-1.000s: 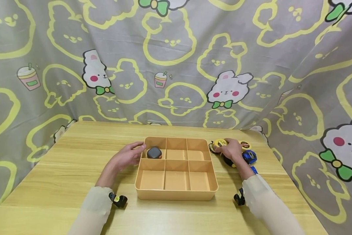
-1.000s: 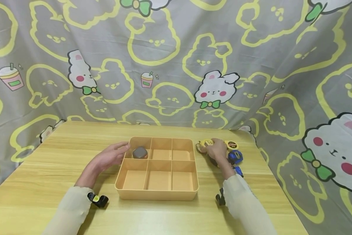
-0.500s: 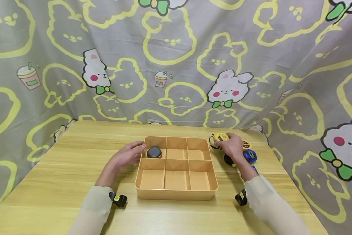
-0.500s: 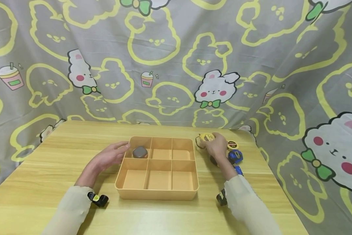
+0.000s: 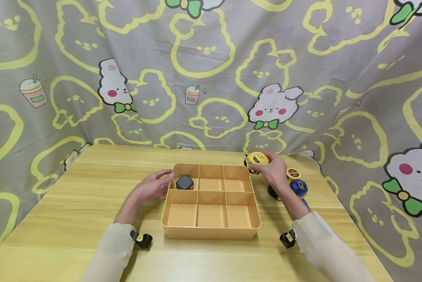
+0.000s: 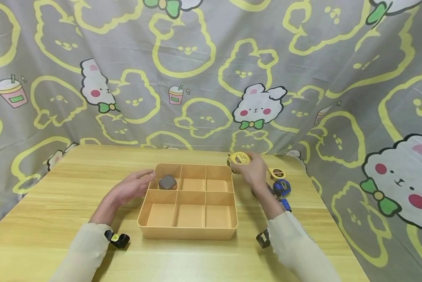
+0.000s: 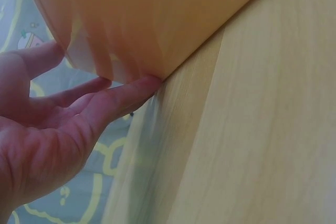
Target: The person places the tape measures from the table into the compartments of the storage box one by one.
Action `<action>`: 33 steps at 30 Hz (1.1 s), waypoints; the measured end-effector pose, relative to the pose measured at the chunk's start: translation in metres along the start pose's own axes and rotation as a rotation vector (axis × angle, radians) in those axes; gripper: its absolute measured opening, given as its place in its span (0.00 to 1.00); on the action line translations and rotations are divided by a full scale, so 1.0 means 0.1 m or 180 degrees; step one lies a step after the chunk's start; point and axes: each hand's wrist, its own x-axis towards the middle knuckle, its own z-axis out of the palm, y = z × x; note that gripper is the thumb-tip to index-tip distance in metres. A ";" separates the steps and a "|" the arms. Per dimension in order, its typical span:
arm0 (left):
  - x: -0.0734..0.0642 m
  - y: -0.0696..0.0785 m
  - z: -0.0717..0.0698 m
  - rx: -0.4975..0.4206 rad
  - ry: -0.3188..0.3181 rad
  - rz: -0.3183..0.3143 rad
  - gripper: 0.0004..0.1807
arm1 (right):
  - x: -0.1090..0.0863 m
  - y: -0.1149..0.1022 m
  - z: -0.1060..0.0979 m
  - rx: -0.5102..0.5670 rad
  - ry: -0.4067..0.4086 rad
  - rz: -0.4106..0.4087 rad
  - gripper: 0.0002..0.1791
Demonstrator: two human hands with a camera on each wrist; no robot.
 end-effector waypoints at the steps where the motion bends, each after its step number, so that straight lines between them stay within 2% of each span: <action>1: 0.00 0.00 0.00 0.0000 0.0001 0.0000 0.42 | -0.01 -0.03 0.01 0.0025 -0.0024 -0.0021 0.42; 13: -0.01 0.01 -0.01 -0.0004 -0.0037 -0.0011 0.42 | -0.15 -0.32 0.10 0.0262 -0.0324 -0.0381 0.38; 27: -0.01 0.01 -0.02 -0.0091 -0.0026 0.0001 0.41 | -0.33 -0.62 0.26 0.0530 -0.0744 -0.0415 0.38; 33: -0.01 0.01 -0.01 -0.0092 -0.0022 0.0010 0.41 | -0.40 -0.68 0.35 0.0490 -0.0860 -0.0441 0.40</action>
